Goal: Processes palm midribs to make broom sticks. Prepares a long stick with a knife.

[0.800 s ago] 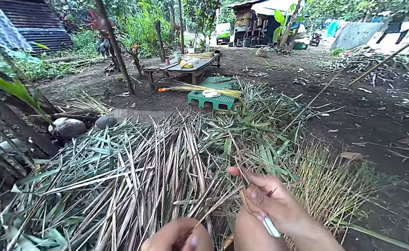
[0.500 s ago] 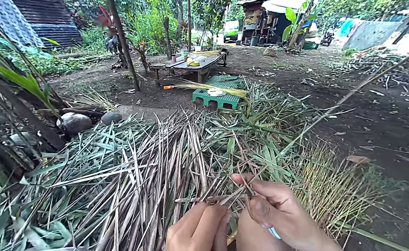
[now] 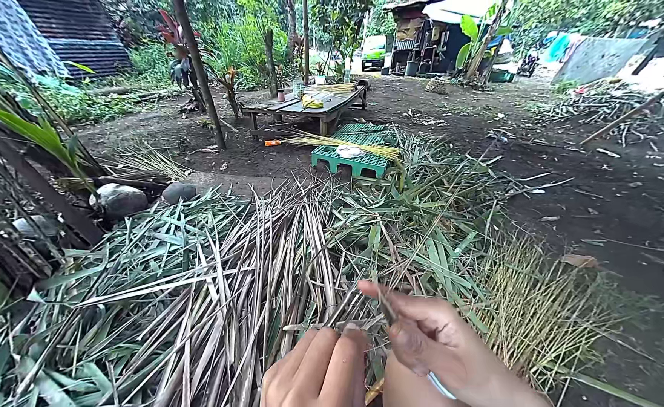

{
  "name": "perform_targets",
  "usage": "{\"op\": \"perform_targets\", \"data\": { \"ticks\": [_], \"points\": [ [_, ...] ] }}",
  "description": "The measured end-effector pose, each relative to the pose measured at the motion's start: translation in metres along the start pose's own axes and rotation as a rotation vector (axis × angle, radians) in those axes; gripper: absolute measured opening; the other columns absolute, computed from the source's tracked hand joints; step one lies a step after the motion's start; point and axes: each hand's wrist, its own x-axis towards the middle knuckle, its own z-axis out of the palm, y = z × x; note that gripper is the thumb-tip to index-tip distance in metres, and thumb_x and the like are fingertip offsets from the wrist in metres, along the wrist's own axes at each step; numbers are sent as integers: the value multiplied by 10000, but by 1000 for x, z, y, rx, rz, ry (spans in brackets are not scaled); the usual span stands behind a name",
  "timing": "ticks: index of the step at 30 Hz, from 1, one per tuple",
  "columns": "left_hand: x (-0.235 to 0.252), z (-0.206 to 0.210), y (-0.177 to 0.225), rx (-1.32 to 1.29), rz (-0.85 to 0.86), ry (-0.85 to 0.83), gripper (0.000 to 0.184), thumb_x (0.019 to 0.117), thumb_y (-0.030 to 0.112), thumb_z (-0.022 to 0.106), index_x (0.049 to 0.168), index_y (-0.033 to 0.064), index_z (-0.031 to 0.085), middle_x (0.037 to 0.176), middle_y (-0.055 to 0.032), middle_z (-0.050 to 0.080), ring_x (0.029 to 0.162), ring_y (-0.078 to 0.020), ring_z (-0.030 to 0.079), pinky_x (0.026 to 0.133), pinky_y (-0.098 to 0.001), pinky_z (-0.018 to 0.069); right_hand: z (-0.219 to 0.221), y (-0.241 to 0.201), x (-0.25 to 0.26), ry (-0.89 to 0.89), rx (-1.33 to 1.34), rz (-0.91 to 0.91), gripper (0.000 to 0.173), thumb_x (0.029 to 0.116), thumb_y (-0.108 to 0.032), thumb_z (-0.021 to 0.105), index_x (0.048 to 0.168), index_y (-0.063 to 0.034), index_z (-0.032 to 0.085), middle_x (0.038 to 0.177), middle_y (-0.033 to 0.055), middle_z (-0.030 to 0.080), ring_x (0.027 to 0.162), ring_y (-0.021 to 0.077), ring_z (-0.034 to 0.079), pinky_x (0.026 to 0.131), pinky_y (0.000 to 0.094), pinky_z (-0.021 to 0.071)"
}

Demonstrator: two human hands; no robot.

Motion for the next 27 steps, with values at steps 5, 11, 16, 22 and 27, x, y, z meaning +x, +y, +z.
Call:
{"op": "perform_targets", "data": {
  "ticks": [5, 11, 16, 22, 27],
  "points": [
    [-5, 0, -1, -2, 50, 29, 130, 948, 75, 627, 872, 24, 719, 640, -77, 571, 576, -171, 535, 511, -243, 406, -1, 2, 0, 72, -81, -54, 472, 1068, -333, 516, 1426, -29, 564, 653, -151, 479, 550, -117, 399, 514, 76, 374],
    [-15, -9, -8, -13, 19, -17, 142, 951, 72, 615, 861, 15, 708, 638, -93, 579, 567, -184, 544, 510, -256, 422, -47, 5, 11, 461, -95, -39, 426, 1053, -178, 478, 1458, -50, 515, 586, -176, 444, 486, -53, 433, 486, 126, 407],
    [-13, -7, -7, -209, -96, -73, 166, 939, 64, 627, 809, -25, 678, 647, -112, 601, 577, -137, 558, 543, -206, 449, -27, 9, 3, 172, 144, -46, 491, 1059, -323, 533, 1475, -64, 506, 604, -204, 457, 523, -92, 435, 521, 112, 406],
    [-11, -15, -9, -429, -190, -153, 170, 948, 52, 623, 826, -59, 663, 660, -108, 620, 587, -65, 560, 564, -165, 453, -17, 2, -5, -106, 249, 0, 486, 1072, -340, 510, 1493, -97, 505, 615, -163, 464, 530, -103, 423, 524, 91, 386],
    [-11, -21, -10, -608, -252, -243, 211, 977, 79, 618, 835, -74, 653, 666, -92, 622, 597, -34, 559, 571, -166, 456, -10, 4, -6, -98, 156, -19, 454, 1076, -342, 502, 1454, -96, 551, 637, -145, 479, 539, -102, 406, 515, 92, 361]
  ]
}}
